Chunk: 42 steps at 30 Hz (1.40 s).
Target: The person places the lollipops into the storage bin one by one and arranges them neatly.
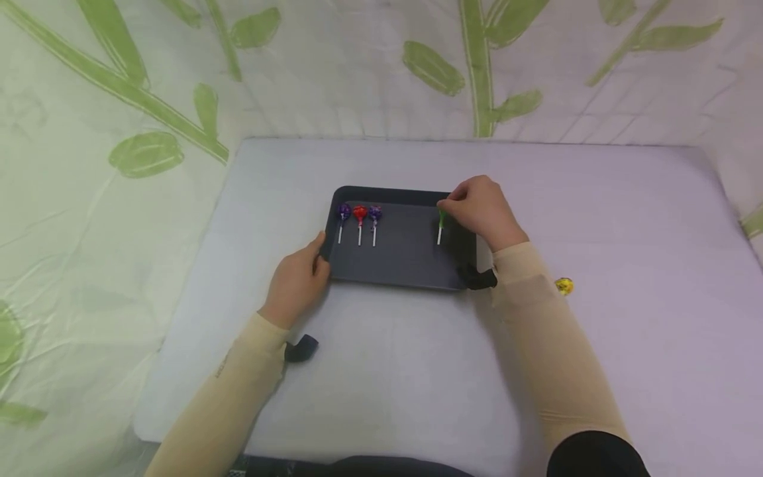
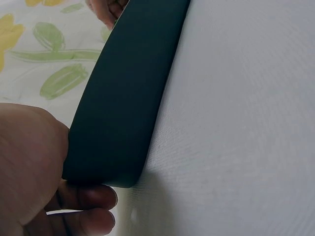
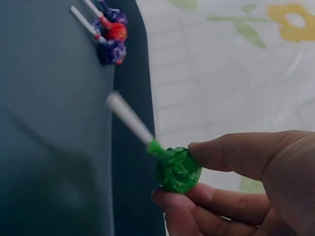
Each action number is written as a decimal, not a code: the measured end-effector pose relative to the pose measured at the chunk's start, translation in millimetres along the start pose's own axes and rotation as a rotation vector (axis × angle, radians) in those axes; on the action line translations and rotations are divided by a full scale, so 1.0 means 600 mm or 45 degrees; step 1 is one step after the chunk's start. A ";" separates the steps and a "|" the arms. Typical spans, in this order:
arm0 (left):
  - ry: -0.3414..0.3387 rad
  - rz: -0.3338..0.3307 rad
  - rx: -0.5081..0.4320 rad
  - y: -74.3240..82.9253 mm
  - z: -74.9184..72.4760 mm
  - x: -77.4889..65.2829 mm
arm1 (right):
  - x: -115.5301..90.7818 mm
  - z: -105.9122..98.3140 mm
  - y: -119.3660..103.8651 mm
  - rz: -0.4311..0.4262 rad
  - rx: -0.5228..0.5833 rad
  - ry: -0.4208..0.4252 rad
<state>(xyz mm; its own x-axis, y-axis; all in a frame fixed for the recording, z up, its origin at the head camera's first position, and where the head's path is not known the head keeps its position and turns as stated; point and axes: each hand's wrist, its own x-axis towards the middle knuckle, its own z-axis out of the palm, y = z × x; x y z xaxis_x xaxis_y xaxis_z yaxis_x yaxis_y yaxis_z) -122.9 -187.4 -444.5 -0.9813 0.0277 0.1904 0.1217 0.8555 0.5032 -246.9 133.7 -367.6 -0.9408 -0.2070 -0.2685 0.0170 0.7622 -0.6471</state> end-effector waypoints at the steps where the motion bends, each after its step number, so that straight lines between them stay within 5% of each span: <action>1: 0.003 0.002 0.000 0.001 0.000 0.000 | 0.001 0.002 -0.002 -0.004 -0.006 0.002; 42: 0.007 0.004 0.000 0.003 0.000 0.000 | 0.051 0.081 -0.057 -0.101 -0.087 -0.102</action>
<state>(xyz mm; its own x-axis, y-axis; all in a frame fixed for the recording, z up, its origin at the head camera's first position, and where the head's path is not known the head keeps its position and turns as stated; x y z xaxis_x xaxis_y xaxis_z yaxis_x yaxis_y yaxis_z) -122.8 -185.7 -443.3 -0.9800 0.0277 0.1969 0.1251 0.8556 0.5023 -260.0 71.5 -388.3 -0.9083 -0.3142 -0.2763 -0.0820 0.7812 -0.6188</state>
